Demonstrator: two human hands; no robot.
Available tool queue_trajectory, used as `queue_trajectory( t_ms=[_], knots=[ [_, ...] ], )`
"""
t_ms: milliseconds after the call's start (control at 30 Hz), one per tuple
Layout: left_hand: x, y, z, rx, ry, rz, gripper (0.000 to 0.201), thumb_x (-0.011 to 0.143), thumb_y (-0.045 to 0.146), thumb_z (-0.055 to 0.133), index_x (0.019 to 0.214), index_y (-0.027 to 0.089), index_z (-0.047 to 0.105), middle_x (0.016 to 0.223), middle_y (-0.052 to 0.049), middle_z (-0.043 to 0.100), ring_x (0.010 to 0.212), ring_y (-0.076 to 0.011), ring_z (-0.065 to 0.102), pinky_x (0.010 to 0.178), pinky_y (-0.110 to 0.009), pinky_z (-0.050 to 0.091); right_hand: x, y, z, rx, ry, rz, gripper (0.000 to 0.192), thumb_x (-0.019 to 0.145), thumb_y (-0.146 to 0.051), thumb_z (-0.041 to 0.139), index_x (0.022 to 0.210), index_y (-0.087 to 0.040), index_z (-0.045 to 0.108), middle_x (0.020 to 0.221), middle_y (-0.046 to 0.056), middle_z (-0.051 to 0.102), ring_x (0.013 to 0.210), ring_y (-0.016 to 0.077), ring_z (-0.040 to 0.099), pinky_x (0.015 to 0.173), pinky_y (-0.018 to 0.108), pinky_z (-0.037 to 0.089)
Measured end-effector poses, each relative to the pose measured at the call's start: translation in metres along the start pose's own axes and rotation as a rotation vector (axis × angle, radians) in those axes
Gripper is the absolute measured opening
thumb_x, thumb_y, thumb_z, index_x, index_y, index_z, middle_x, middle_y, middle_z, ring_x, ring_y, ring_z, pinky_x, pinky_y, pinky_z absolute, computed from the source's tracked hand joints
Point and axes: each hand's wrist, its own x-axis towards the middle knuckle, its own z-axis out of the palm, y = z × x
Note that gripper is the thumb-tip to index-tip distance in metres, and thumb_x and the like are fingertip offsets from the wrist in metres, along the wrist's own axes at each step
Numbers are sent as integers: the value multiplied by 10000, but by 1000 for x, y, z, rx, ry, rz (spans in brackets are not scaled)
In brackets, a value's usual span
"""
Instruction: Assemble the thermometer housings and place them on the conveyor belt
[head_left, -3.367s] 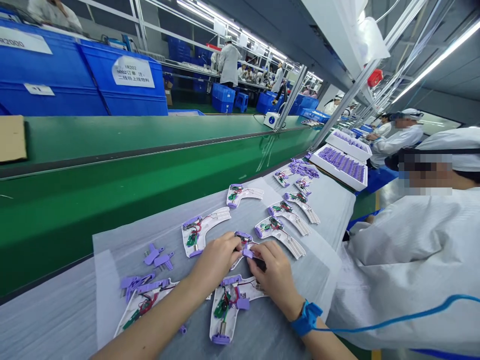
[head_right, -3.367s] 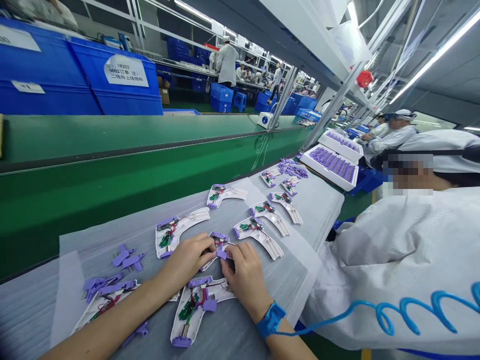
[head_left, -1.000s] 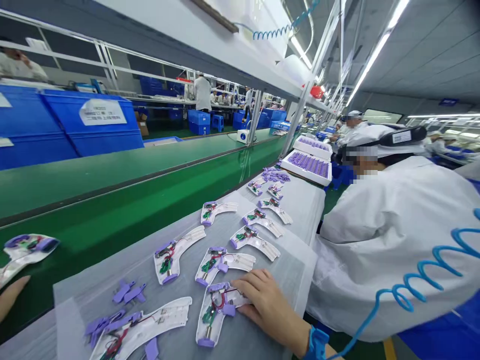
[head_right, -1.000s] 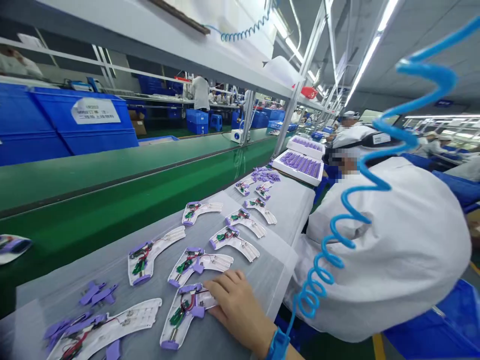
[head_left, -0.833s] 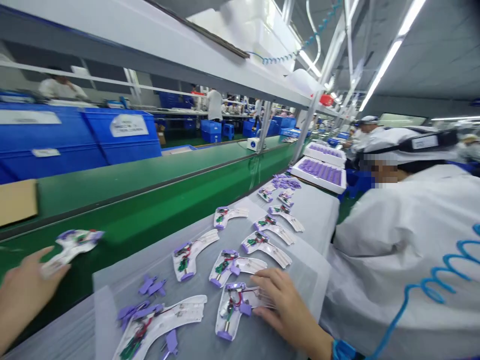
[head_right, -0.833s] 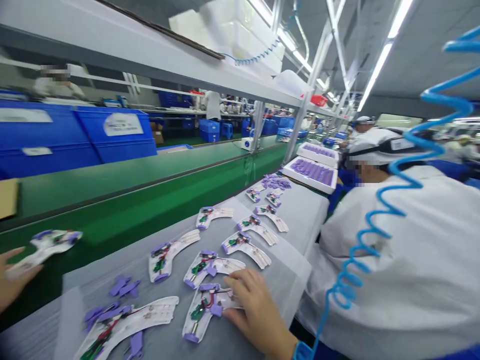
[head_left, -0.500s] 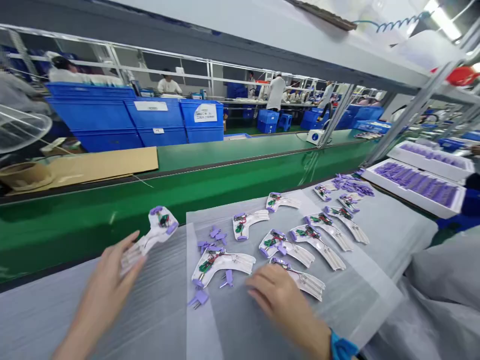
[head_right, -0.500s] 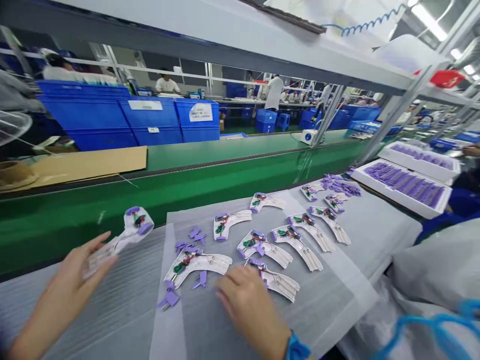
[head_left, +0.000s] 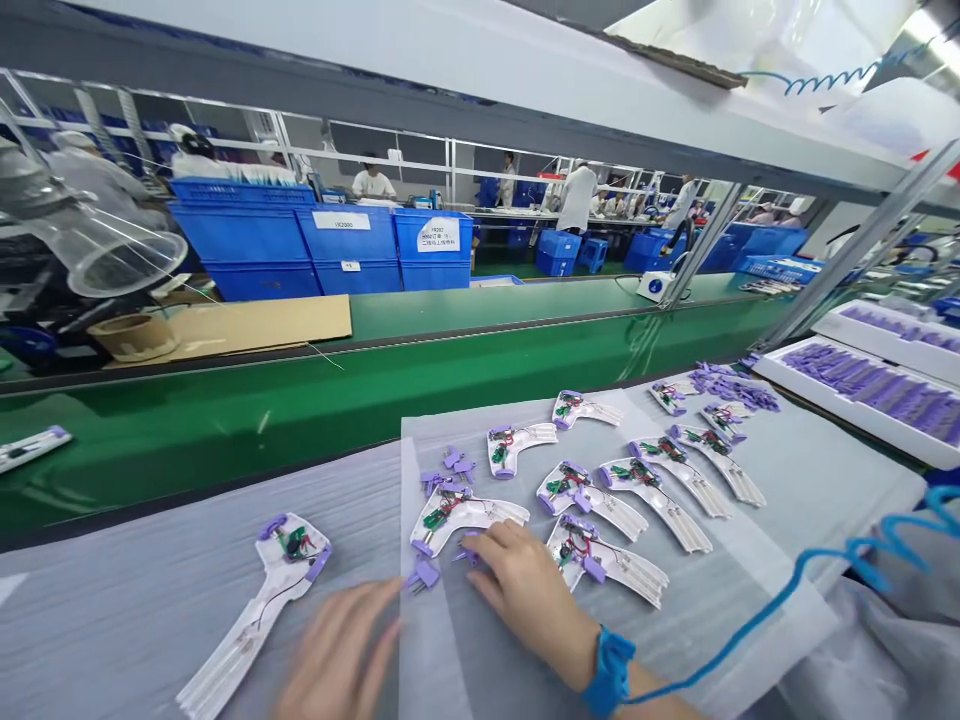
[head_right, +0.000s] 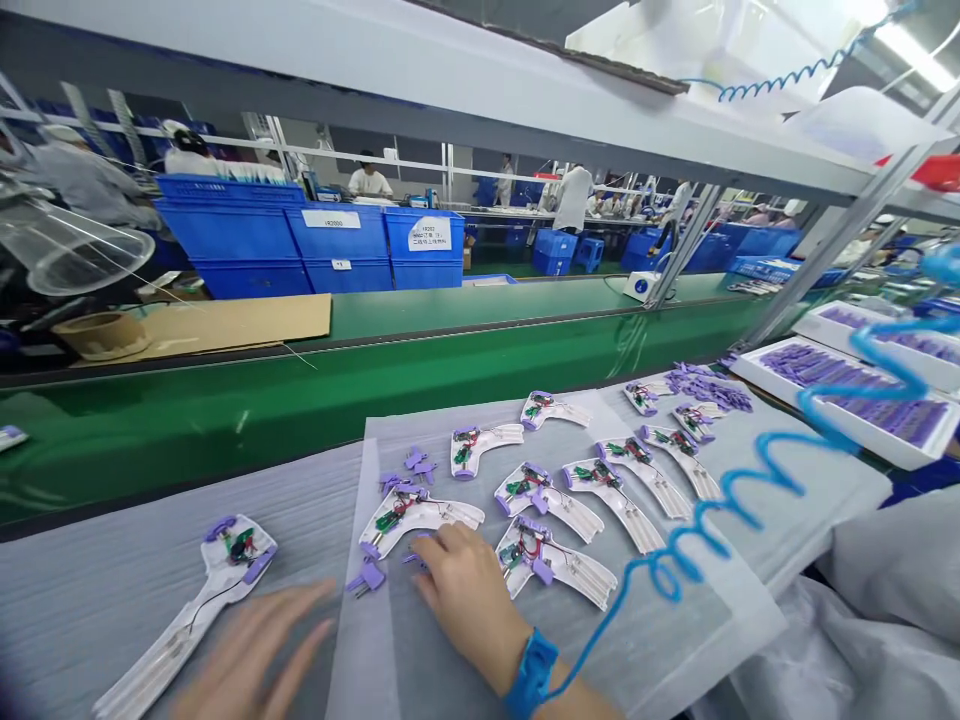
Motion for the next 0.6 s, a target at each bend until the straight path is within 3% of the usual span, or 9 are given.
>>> queue_trajectory(
  t_ms=[100, 200, 300, 467, 600],
  knots=[
    [32, 33, 24, 133, -275, 72, 237, 867, 144, 486, 1055, 236, 597, 999, -66, 635, 936, -254, 591, 802, -388, 517, -9, 7, -10, 46, 13, 50, 322, 749, -77, 698, 1026, -214, 607, 866, 13, 640, 796, 197, 611, 683, 298, 515],
    [59, 46, 39, 281, -397, 87, 226, 852, 56, 463, 894, 167, 655, 925, -91, 636, 904, -281, 582, 760, -431, 501, -20, 14, -21, 127, 6, 81, 260, 762, -55, 672, 966, -210, 628, 859, 12, 631, 799, 199, 603, 692, 312, 516],
    [73, 44, 41, 252, -439, 154, 225, 881, 71, 448, 837, 165, 648, 889, -76, 634, 888, -267, 583, 752, -419, 494, -26, 18, -31, 255, 8, 88, 227, 797, -63, 635, 970, -210, 632, 888, 20, 625, 835, 204, 589, 725, 329, 506],
    [80, 42, 31, 20, -521, 330, 123, 903, 167, 506, 852, 204, 612, 839, -6, 632, 815, -173, 600, 722, -284, 496, -22, 27, -46, 504, -10, 12, 409, 786, -82, 671, 1154, -245, 596, 1059, 27, 635, 967, 196, 574, 859, 310, 470],
    [94, 56, 24, -183, -414, 614, 216, 950, 201, 403, 842, 206, 589, 737, 8, 619, 669, -138, 591, 594, -223, 474, -23, 38, -58, 860, -88, 165, 209, 741, -176, 740, 946, -211, 715, 830, 9, 682, 747, 147, 613, 710, 223, 484]
  ],
)
